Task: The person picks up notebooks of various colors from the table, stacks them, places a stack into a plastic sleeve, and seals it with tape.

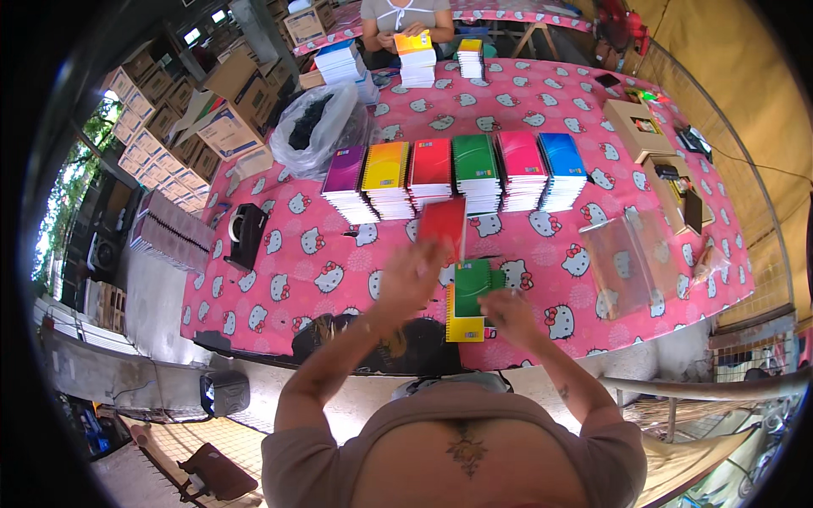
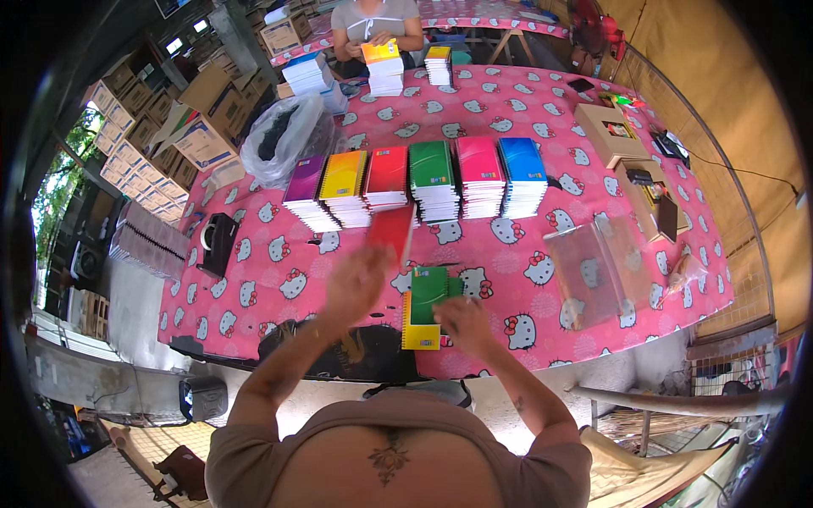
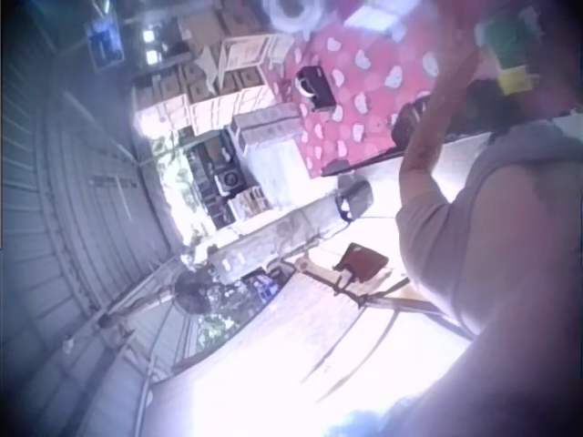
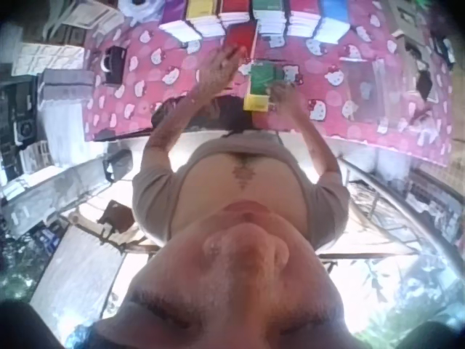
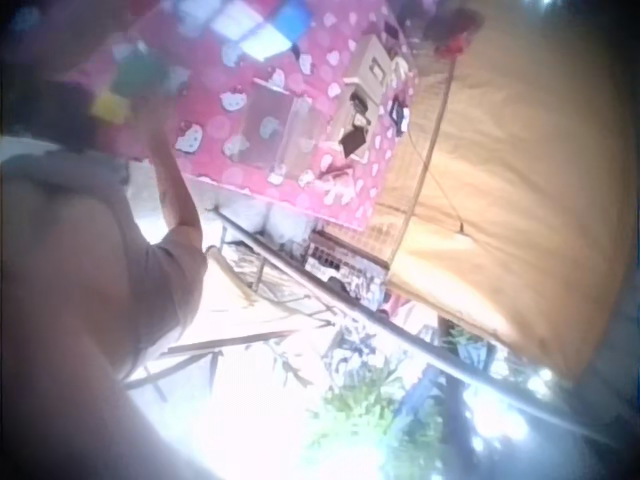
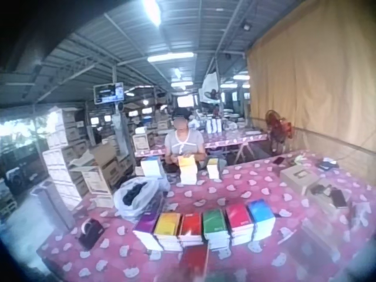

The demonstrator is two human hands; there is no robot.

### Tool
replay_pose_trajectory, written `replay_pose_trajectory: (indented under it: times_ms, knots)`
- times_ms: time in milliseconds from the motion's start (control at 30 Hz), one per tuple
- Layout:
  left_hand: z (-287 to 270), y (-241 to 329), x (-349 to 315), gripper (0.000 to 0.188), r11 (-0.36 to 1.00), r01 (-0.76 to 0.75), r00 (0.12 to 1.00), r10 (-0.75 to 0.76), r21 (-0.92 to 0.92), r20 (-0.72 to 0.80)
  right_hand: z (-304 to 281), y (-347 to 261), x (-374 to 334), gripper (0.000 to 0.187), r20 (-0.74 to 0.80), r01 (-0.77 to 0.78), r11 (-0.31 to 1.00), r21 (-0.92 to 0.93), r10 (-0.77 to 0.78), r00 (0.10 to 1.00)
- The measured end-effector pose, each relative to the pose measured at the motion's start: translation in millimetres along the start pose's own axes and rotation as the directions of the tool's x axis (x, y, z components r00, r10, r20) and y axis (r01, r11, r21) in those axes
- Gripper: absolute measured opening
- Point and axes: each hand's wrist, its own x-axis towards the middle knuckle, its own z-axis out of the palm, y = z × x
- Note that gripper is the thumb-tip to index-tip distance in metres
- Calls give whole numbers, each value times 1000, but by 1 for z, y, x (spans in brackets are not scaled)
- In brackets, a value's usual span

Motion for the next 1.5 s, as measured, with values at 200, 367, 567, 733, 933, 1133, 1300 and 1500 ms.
replay_pose_trajectory:
  times_ms: [200, 367, 567, 733, 933, 1133, 1300, 1500]
  knots:
    - [32, 84, -73, 47, 940, 135, 937, -17, -315, 349, -73, 39, 134, 52, -558, -123, 875, -468, -184, 810]
    - [95, 30, 93, 46, 965, 42, 999, -35, -260, 34, -148, 115, 159, 47, -548, -424, 690, -586, 48, 835]
    - [169, -29, 152, 36, 997, -13, 999, 9, 79, 53, -166, 42, 116, 20, -736, -11, 930, 368, 298, 608]
    - [121, -3, 159, 31, 972, -14, 989, -22, -234, -148, -99, 46, 46, 21, -631, 242, 822, 516, 174, 756]
    - [35, 56, -69, 53, 962, -14, 980, 67, -273, 186, 17, 70, 31, 42, 71, -329, 495, 804, 469, 880]
    - [61, -27, -57, 38, 959, 230, 973, -226, -166, 42, 29, 65, 17, 52, -110, -319, 433, 843, 719, 686]
    - [-8, -251, -21, 66, 301, 910, 369, -901, 285, -227, 43, 29, 5, 75, -49, -511, 565, 648, 700, 712]
    - [1, -228, 10, 42, 412, 908, 419, -883, 77, -214, 40, 16, 4, 79, -79, -420, 570, 706, 653, 753]
